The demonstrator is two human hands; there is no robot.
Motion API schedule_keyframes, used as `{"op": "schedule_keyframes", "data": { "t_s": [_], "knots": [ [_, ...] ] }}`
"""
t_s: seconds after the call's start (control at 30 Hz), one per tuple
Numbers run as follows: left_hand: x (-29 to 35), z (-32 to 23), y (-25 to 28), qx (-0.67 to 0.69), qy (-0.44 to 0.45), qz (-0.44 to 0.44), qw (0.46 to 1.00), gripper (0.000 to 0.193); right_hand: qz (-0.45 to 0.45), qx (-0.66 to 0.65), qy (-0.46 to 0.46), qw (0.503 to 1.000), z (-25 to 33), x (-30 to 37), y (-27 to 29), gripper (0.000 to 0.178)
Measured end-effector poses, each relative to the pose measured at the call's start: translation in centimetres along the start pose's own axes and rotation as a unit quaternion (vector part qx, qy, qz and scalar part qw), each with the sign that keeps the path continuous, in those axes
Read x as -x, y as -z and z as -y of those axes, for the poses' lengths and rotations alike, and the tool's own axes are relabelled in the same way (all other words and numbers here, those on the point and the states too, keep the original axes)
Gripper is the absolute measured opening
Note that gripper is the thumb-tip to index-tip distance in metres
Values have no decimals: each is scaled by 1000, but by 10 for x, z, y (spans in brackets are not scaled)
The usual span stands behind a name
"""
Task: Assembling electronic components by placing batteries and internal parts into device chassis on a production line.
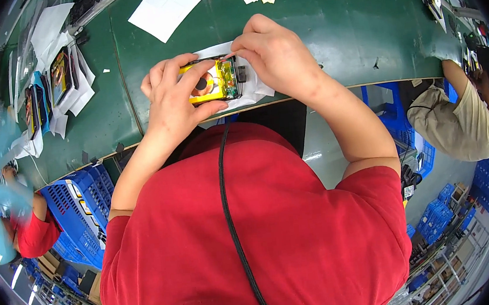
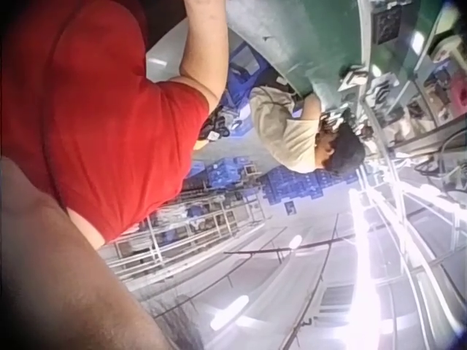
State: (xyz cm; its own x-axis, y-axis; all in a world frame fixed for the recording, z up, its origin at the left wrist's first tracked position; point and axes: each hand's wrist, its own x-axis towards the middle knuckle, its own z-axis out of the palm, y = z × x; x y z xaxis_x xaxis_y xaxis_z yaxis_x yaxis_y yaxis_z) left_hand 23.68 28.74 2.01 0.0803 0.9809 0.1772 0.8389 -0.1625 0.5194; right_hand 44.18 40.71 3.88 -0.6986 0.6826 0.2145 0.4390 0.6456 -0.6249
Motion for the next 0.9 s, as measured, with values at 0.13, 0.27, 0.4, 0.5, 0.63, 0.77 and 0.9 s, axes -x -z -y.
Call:
{"op": "schedule_keyframes", "data": {
  "t_s": [0.13,0.27,0.4,0.5,0.63,0.77,0.9],
  "knots": [
    [0,0,0,0,4,-2,1000,71,18,-35,-22,999,-7,-3,0,9],
    [-1,0,0,2,6,-1,1000,72,37,-64,-48,996,-10,-4,-1,7],
    [-1,0,-1,2,5,0,1000,71,45,-87,-53,994,-15,-5,-2,7],
    [0,1,-1,-5,1,0,1000,67,59,-75,-49,994,-14,-6,0,7],
    [0,1,-1,-11,-10,-4,1000,64,62,-68,-47,995,-11,-8,-1,7],
    [0,1,-1,-10,-7,-3,1000,63,63,-72,-49,994,-8,-8,-3,7],
    [0,0,-2,-9,-1,-2,1000,64,11,-31,-11,999,3,-1,-9,8]
  ]
}}
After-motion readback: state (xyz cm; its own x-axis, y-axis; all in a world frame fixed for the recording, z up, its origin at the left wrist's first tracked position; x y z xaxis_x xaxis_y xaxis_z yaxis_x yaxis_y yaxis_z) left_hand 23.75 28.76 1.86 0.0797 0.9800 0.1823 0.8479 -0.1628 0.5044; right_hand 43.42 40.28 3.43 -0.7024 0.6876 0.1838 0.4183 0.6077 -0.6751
